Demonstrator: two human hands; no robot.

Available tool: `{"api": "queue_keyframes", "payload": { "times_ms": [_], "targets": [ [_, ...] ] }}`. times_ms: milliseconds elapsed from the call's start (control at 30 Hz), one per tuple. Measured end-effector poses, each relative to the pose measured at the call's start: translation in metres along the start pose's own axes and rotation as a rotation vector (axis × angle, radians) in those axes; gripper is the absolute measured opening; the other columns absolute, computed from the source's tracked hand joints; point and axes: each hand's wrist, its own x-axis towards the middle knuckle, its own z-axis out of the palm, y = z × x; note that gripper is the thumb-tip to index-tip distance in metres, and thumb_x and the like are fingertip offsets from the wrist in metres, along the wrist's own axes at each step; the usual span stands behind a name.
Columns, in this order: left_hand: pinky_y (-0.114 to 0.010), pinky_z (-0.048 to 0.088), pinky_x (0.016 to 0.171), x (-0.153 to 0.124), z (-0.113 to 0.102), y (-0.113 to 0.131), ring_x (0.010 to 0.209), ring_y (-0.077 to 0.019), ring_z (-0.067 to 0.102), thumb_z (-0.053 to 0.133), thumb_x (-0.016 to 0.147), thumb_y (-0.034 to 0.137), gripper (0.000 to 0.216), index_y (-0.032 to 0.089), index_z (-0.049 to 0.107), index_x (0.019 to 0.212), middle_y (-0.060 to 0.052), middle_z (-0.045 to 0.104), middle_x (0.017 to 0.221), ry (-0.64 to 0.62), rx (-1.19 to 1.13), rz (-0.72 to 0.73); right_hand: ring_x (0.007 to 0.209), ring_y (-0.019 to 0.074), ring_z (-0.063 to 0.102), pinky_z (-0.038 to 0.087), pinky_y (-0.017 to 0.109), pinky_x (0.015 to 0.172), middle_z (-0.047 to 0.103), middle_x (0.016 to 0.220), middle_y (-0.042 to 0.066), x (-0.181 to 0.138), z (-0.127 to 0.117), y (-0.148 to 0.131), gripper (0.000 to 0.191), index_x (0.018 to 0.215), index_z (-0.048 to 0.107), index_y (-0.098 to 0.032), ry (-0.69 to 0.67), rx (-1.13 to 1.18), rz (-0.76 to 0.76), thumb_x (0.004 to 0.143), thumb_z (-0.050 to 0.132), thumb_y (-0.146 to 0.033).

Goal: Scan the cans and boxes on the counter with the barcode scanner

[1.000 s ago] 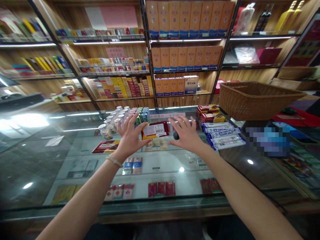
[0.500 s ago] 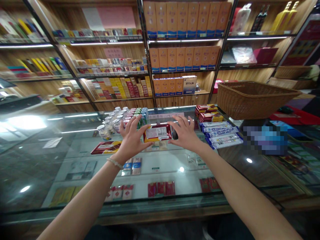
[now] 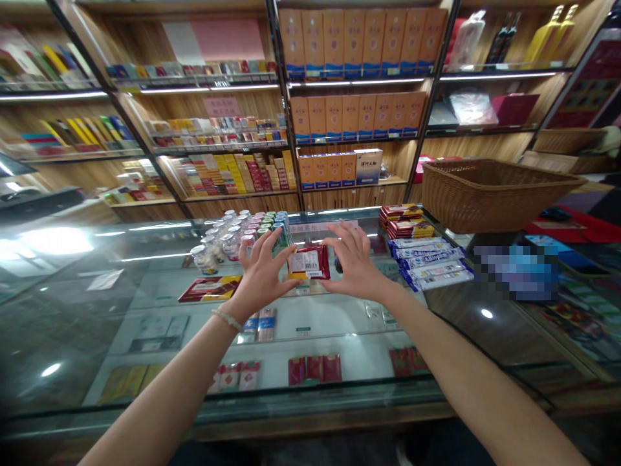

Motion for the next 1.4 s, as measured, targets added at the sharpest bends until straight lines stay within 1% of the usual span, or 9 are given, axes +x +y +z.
{"api": "queue_keyframes", "payload": {
  "times_ms": [233, 367, 467, 633, 800, 900, 1133, 1267, 1400],
  "targets": [
    [-0.072, 0.000, 0.125, 0.000, -0.003, 0.008, 0.154, -0.0423, 0.029, 0.084, 0.076, 0.049, 0.078, 0.027, 0.057, 0.146, -0.019, 0.029, 0.170, -0.014, -0.003, 0.018, 0.157, 0.0361, 0.022, 0.015, 0.065, 0.124, 0.040, 0.161, 0.018, 0.000, 0.000, -0.005, 0.065, 0.135, 0.047, -0.025, 0.055, 0.030, -0.055, 0.079, 0.072, -0.045],
    [-0.072, -0.001, 0.125, -0.001, -0.001, 0.012, 0.156, -0.0401, 0.027, 0.083, 0.077, 0.050, 0.070, 0.028, 0.061, 0.140, -0.018, 0.030, 0.169, -0.015, -0.015, 0.051, 0.158, 0.0360, 0.021, 0.016, 0.066, 0.124, 0.039, 0.162, 0.017, 0.000, 0.000, -0.010, 0.064, 0.134, 0.048, -0.026, 0.059, 0.034, -0.080, 0.078, 0.073, -0.043],
    [-0.070, 0.000, 0.126, -0.001, 0.001, 0.013, 0.156, -0.0390, 0.028, 0.082, 0.079, 0.050, 0.064, 0.026, 0.064, 0.136, -0.018, 0.032, 0.168, 0.005, -0.019, 0.067, 0.159, 0.0365, 0.019, 0.017, 0.067, 0.124, 0.038, 0.163, 0.017, 0.000, -0.002, -0.013, 0.063, 0.134, 0.049, -0.026, 0.046, 0.037, -0.090, 0.079, 0.073, -0.044],
    [-0.069, -0.001, 0.127, -0.002, 0.002, 0.012, 0.155, -0.0391, 0.028, 0.081, 0.080, 0.050, 0.062, 0.027, 0.064, 0.134, -0.016, 0.034, 0.168, 0.029, -0.033, 0.088, 0.159, 0.0372, 0.018, 0.015, 0.067, 0.124, 0.038, 0.163, 0.015, 0.000, -0.006, -0.015, 0.062, 0.136, 0.052, -0.027, 0.019, 0.033, -0.097, 0.081, 0.073, -0.048],
    [-0.068, -0.002, 0.126, -0.002, 0.003, 0.012, 0.155, -0.0393, 0.028, 0.080, 0.080, 0.053, 0.061, 0.025, 0.065, 0.132, -0.017, 0.032, 0.169, 0.041, -0.032, 0.097, 0.158, 0.0376, 0.018, 0.017, 0.066, 0.124, 0.036, 0.164, 0.013, 0.000, -0.006, -0.015, 0.071, 0.145, 0.052, -0.030, 0.019, 0.020, -0.104, 0.083, 0.074, -0.058],
    [-0.068, -0.002, 0.126, -0.003, 0.003, 0.013, 0.156, -0.0395, 0.027, 0.080, 0.079, 0.053, 0.060, 0.026, 0.066, 0.131, -0.017, 0.031, 0.169, 0.052, -0.051, 0.080, 0.158, 0.0381, 0.018, 0.020, 0.065, 0.123, 0.035, 0.165, 0.012, 0.001, -0.005, -0.014, 0.078, 0.150, 0.049, -0.034, 0.010, 0.003, -0.093, 0.083, 0.073, -0.066],
    [-0.070, 0.004, 0.125, -0.001, 0.005, 0.011, 0.156, -0.0411, 0.025, 0.083, 0.077, 0.055, 0.064, 0.030, 0.066, 0.132, -0.016, 0.026, 0.170, 0.088, -0.178, -0.018, 0.157, 0.0392, 0.018, 0.020, 0.065, 0.122, 0.034, 0.165, 0.014, 0.002, 0.000, -0.002, 0.102, 0.163, 0.030, -0.032, -0.023, -0.004, -0.039, 0.080, 0.065, -0.080],
    [-0.070, 0.011, 0.124, 0.001, 0.010, 0.002, 0.157, -0.0434, 0.020, 0.082, 0.073, 0.066, 0.070, 0.030, 0.067, 0.131, -0.016, 0.020, 0.172, 0.094, -0.284, -0.101, 0.157, 0.0378, 0.018, 0.018, 0.065, 0.123, 0.033, 0.166, 0.015, 0.000, 0.007, 0.002, 0.098, 0.160, 0.034, -0.029, -0.031, -0.020, -0.003, 0.081, 0.069, -0.074],
    [-0.066, 0.018, 0.124, 0.001, 0.012, -0.001, 0.159, -0.0445, 0.015, 0.078, 0.070, 0.075, 0.080, 0.030, 0.065, 0.135, -0.014, 0.011, 0.175, 0.049, -0.397, -0.117, 0.157, 0.0394, 0.019, 0.018, 0.067, 0.122, 0.033, 0.166, 0.016, -0.001, 0.013, -0.001, 0.095, 0.156, 0.042, -0.028, -0.051, -0.032, 0.031, 0.079, 0.073, -0.072]
  ]
}}
